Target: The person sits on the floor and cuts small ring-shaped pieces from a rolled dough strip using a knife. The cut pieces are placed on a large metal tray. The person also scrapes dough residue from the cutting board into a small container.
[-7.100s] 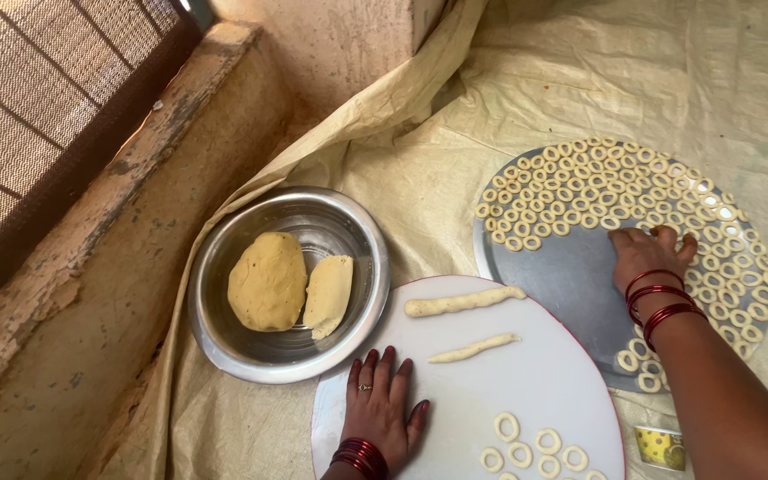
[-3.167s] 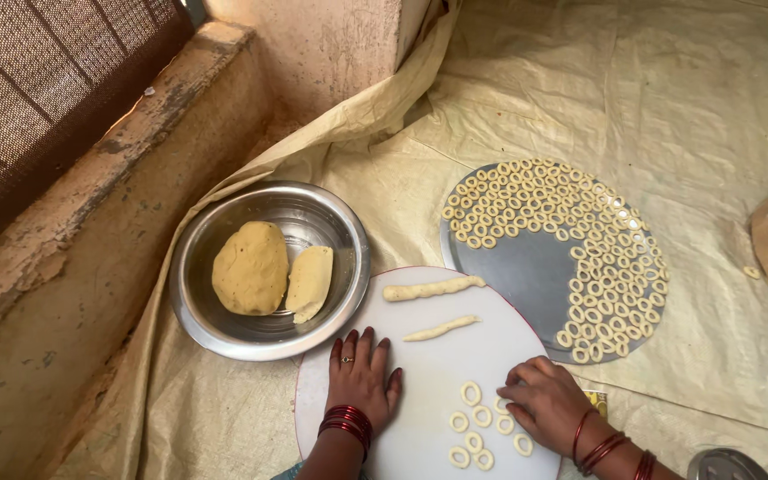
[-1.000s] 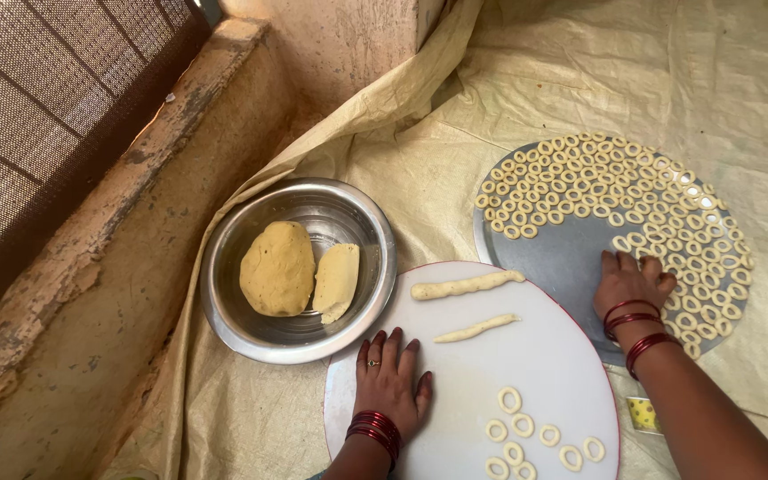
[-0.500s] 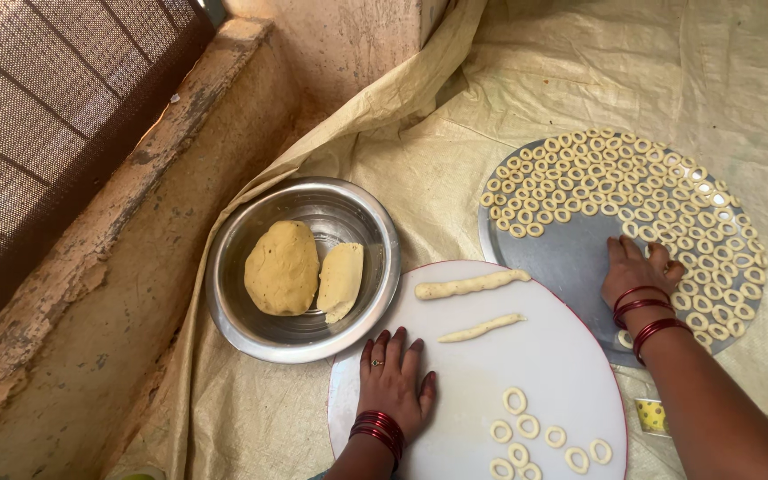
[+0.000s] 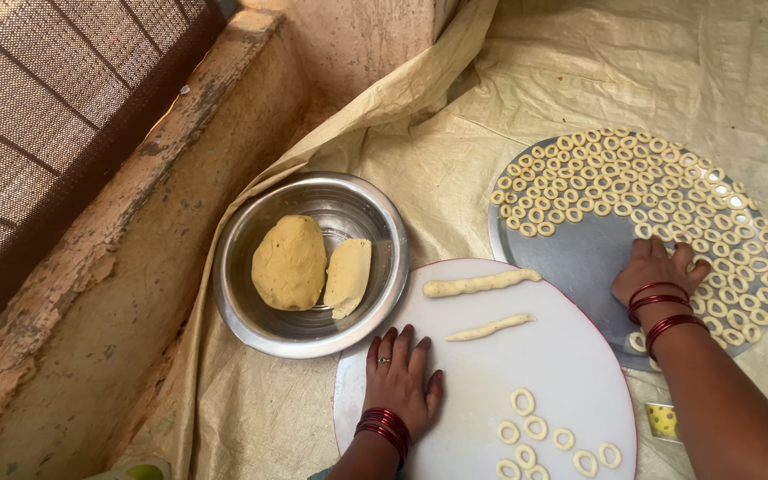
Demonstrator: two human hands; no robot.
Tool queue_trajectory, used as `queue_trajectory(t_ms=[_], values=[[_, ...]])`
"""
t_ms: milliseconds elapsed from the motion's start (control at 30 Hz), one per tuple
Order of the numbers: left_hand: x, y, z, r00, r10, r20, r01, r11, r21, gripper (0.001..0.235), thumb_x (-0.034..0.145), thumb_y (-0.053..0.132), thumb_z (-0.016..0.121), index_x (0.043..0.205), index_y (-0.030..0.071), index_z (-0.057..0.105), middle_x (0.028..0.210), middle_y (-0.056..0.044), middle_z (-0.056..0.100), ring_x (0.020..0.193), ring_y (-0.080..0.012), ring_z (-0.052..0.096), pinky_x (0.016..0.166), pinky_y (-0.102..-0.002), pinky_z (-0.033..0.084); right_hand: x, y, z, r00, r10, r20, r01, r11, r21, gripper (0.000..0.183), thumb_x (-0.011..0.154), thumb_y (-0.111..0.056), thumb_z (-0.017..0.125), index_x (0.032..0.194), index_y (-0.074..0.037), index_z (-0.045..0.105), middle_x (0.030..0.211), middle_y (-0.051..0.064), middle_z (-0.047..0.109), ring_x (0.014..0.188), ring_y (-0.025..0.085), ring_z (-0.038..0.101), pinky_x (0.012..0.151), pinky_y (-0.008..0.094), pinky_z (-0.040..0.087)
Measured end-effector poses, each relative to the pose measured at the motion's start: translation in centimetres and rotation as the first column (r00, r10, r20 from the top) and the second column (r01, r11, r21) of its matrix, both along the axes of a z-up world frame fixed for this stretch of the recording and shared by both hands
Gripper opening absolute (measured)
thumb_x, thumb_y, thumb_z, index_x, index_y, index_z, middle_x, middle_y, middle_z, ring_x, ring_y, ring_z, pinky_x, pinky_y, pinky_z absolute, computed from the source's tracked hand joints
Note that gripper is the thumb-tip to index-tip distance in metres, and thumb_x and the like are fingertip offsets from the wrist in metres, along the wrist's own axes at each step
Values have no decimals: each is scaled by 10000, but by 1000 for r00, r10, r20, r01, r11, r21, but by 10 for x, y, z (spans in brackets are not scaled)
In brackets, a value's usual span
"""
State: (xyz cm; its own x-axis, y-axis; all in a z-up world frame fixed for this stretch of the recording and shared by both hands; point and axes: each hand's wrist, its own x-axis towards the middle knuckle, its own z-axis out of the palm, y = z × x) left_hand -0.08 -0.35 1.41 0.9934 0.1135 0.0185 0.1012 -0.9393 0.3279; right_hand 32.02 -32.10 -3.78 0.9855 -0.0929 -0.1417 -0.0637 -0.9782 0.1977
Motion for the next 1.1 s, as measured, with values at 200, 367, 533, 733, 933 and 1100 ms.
queue_trajectory(t_ms=[200, 367, 533, 733, 933, 1100], values=[[0, 0, -1, 1000, 2, 11, -2, 1000, 3, 555, 950, 372, 501, 1399, 45, 499, 1489, -251, 379, 1425, -429, 280, 1181, -558, 157, -6, -5, -3, 995, 77, 60, -78, 997, 13, 673, 803, -123, 537, 1475, -137, 492, 1595, -1, 414, 1501, 323, 176, 1079, 580, 147], [-1, 0, -2, 1000, 5, 28, -6, 1000, 1, 554, 936, 362, 520, 1390, 46, 507, 1482, -238, 393, 1420, -420, 292, 1182, -554, 167, -27, -1, 35, 993, 90, -70, -92, 996, -17, 471, 876, -122, 613, 1320, -255, 699, 1351, -22, 715, 1515, 235, 334, 1227, 555, 105], [-1, 0, -1, 1000, 11, 20, -11, 1000, -1, 555, 930, 364, 526, 1390, 54, 507, 1485, -227, 390, 1420, -412, 291, 1185, -553, 169, -75, 6, 76, 922, 368, 118, -384, 903, 190, 271, 897, -346, 645, 1123, -259, 768, 1205, -2, 729, 1216, 261, 585, 1054, 486, 422], [1, 0, 0, 1000, 13, -23, -13, 1000, 15, 566, 932, 382, 509, 1402, 67, 490, 1491, -222, 377, 1420, -406, 282, 1185, -551, 158, -181, -11, 92, 631, 774, 60, -700, 534, 473, 209, 767, -196, 748, 965, -211, 811, 944, 7, 707, 942, 252, 634, 813, 399, 533], [1, 0, 1, 998, 14, -58, -11, 999, 37, 562, 954, 395, 454, 1416, 74, 479, 1500, -213, 373, 1432, -390, 276, 1191, -545, 155, -232, -33, 103, 560, 825, -69, -712, 523, 470, 327, 736, -147, 783, 1060, -187, 811, 1059, -4, 673, 1103, 243, 576, 859, 395, 474], [1, -1, 3, 997, 9, -76, -5, 999, 44, 568, 959, 405, 441, 1420, 74, 468, 1502, -212, 361, 1434, -389, 267, 1187, -543, 149, -236, -40, 95, 590, 802, -92, -653, 541, 530, 315, 731, -141, 816, 1044, -172, 789, 1087, -1, 664, 1125, 231, 562, 895, 384, 472]])
